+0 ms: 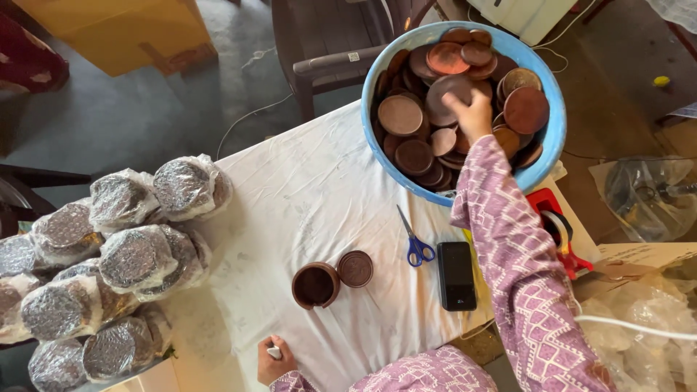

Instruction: Wiping ceramic pots and lids with a cloth to clean them before packing.

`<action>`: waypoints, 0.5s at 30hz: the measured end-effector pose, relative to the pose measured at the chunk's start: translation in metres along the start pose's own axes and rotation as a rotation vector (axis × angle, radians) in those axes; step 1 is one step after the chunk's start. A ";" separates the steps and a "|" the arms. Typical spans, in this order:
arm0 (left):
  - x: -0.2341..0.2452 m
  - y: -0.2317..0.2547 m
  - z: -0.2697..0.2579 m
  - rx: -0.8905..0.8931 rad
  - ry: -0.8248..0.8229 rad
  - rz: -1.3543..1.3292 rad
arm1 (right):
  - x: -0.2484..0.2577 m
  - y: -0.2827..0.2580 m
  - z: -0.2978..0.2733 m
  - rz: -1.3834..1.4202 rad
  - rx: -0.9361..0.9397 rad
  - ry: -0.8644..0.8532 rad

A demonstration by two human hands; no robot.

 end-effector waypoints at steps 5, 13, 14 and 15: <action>0.002 0.002 0.000 0.025 -0.004 -0.047 | 0.006 0.027 -0.025 0.626 -0.454 -0.084; 0.004 0.003 0.003 0.052 -0.037 -0.047 | -0.034 0.089 -0.049 -0.083 -0.539 -0.385; 0.005 0.004 0.003 0.038 -0.026 -0.052 | -0.037 0.082 -0.042 -0.252 -0.387 -0.349; 0.005 0.007 0.002 0.026 -0.012 -0.060 | -0.040 0.072 -0.034 -0.419 -0.229 -0.311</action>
Point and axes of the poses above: each hand's wrist, its own z-axis towards the middle knuckle, its own x-axis out of the back of the hand, y = z × x, the point moved 9 cm from there along z, towards the middle knuckle, and after that the axes turned 3 degrees about -y, right-handed, at the moved point
